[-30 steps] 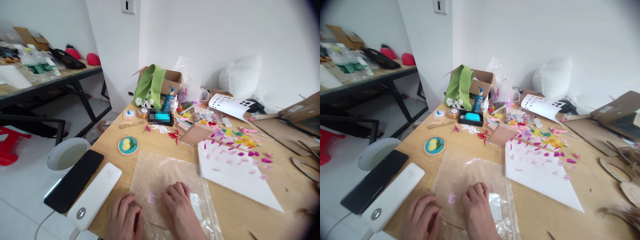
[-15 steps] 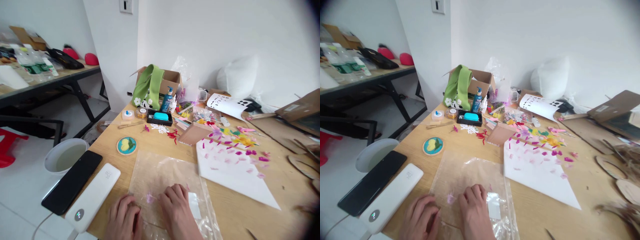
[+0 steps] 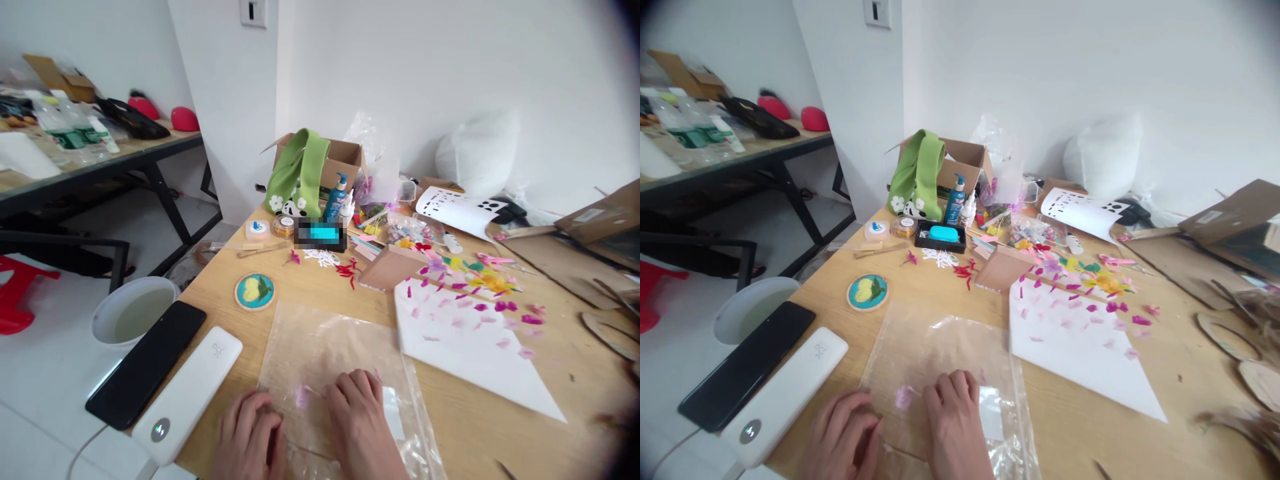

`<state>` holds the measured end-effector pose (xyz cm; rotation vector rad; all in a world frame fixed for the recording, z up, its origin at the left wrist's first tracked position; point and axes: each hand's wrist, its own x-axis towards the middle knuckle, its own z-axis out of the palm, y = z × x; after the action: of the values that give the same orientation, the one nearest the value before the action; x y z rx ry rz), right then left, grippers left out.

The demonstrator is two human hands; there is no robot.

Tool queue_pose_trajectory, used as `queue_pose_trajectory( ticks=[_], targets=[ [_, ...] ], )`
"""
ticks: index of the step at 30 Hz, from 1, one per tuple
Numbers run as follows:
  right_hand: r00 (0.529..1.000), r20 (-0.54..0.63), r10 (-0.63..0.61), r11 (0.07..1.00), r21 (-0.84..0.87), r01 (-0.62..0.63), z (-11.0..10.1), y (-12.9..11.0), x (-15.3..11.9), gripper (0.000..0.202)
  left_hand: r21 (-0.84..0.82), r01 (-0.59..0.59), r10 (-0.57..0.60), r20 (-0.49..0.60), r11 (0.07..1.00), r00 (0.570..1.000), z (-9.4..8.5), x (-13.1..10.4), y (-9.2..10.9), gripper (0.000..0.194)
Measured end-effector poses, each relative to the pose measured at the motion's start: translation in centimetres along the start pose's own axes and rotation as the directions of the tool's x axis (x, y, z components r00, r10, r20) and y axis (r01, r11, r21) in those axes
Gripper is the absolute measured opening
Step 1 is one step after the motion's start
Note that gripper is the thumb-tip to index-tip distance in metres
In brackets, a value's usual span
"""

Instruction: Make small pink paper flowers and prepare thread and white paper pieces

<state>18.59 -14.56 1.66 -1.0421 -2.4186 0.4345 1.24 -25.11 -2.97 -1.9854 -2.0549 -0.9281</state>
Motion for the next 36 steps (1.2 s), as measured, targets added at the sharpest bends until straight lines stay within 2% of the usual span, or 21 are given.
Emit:
queue_pose_trajectory(
  ticks=[5, 10, 17, 23, 28, 36],
  targets=[
    [1.000, 0.003, -0.011, 0.999, 0.031, 0.010, -0.1, -0.1, -0.1, 0.022, -0.012, -0.012, 0.012, -0.009, 1.000, 1.000, 0.1, -0.1, 0.3, 0.011],
    [1.000, 0.013, 0.001, 1.000, 0.018, -0.002, -0.4, -0.1, -0.1, 0.022, -0.086, 0.115, -0.120, -0.046, 0.990, 0.992, 0.3, -0.1, 1.0, 0.011],
    [1.000, -0.003, -0.001, 0.999, 0.035, 0.002, 0.0, 0.1, -0.2, 0.020, -0.014, -0.003, 0.003, 0.002, 1.000, 1.000, 0.0, -0.1, 0.2, 0.010],
    [1.000, 0.020, 0.021, 1.000, 0.003, -0.021, 0.0, 0.0, -0.2, 0.020, -0.036, 0.042, -0.043, -0.027, 0.998, 0.999, 0.2, -0.1, 0.6, 0.008],
    [0.998, -0.061, -0.025, 1.000, -0.012, 0.025, 0.8, 0.2, -0.3, 0.019, -0.099, 0.147, -0.153, -0.061, 0.984, 0.986, 0.4, 0.0, 1.3, 0.013],
    [0.997, -0.069, -0.035, 0.999, 0.005, 0.035, 1.1, 0.0, -0.1, 0.019, -0.100, 0.150, -0.157, -0.063, 0.984, 0.986, 0.3, 0.1, 1.4, 0.013]
  ],
)
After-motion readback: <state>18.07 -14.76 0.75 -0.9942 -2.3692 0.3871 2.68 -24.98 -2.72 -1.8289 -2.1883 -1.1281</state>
